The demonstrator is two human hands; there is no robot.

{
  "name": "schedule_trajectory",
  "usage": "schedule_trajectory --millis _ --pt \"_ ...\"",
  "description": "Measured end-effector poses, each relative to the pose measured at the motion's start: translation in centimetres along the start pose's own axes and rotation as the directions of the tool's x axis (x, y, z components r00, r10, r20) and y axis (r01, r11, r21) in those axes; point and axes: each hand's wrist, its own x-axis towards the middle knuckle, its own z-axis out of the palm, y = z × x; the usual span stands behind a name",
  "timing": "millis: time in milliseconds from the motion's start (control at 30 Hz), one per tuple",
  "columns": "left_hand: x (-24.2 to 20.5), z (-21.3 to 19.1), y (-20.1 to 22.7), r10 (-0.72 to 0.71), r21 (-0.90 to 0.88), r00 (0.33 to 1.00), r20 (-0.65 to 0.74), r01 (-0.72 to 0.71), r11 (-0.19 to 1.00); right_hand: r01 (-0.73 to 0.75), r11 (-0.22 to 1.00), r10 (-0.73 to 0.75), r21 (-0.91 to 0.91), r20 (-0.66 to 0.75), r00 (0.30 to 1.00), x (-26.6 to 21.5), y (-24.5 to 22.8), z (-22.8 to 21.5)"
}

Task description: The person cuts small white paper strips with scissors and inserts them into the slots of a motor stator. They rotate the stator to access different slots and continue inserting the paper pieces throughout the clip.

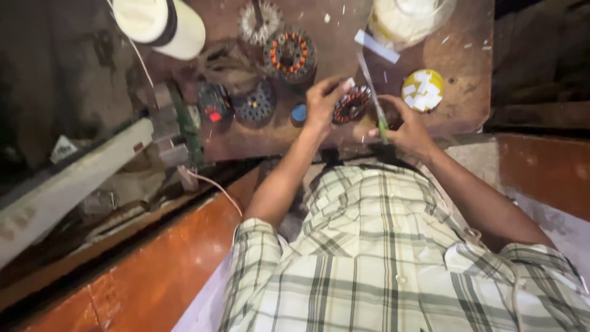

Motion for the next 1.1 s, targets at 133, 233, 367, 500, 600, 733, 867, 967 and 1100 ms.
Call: schedule_trajectory --millis 133,233,367,500,600,733,867,967,1100 --pt "0.5 0.0 0.0 -0.037 -0.138 0.999 -0.018 0.035 0.990 0.144 0.988 -0.140 -0.056 0.063 0.988 -0.5 -1.5 1.3" --pt "0.5 0.1 -0.1 -0.060 -0.179 0.998 0.005 0.060 0.982 0.235 0.969 -0.233 -0.079 0.039 0.972 0.6 -2.3 1.4" --pt "0.3 0.2 -0.3 -0.089 -0.204 0.996 0.009 0.089 0.975 0.196 0.975 -0.190 -0.107 0.066 0.980 0.4 -2.5 1.2" --pt "0.1 0.1 -0.3 -0.030 -0.145 0.999 0.015 0.032 0.989 0.111 0.985 -0.104 -0.129 0.064 0.993 0.3 -2.1 1.4" --pt "-0.1 0.0 0.2 -0.022 -0.043 1.000 -0.001 0.022 0.999 0.284 0.957 -0.281 -0.054 0.057 0.958 0.3 -1.8 1.6" --pt "-0.4 0.4 1.3 -0.065 -0.091 0.997 0.047 0.069 0.993 0.286 0.958 -0.284 -0.022 0.055 0.957 0.5 -1.8 1.1" --pt "-0.6 1.2 2.7 -0.065 -0.113 0.996 0.068 0.072 0.991 -0.176 0.945 0.198 -0.276 0.053 0.979 0.1 -2.3 -0.2" --pt "-0.6 1.1 3.7 -0.040 -0.094 0.994 0.102 0.050 0.994 0.027 0.708 -0.012 -0.706 0.026 1.000 0.3 -3.3 -0.1" --pt "-0.7 1.1 3.8 -0.132 -0.059 0.986 0.098 0.139 0.989 0.369 0.773 -0.508 -0.515 -0.154 0.848 0.8 -5.2 1.8"
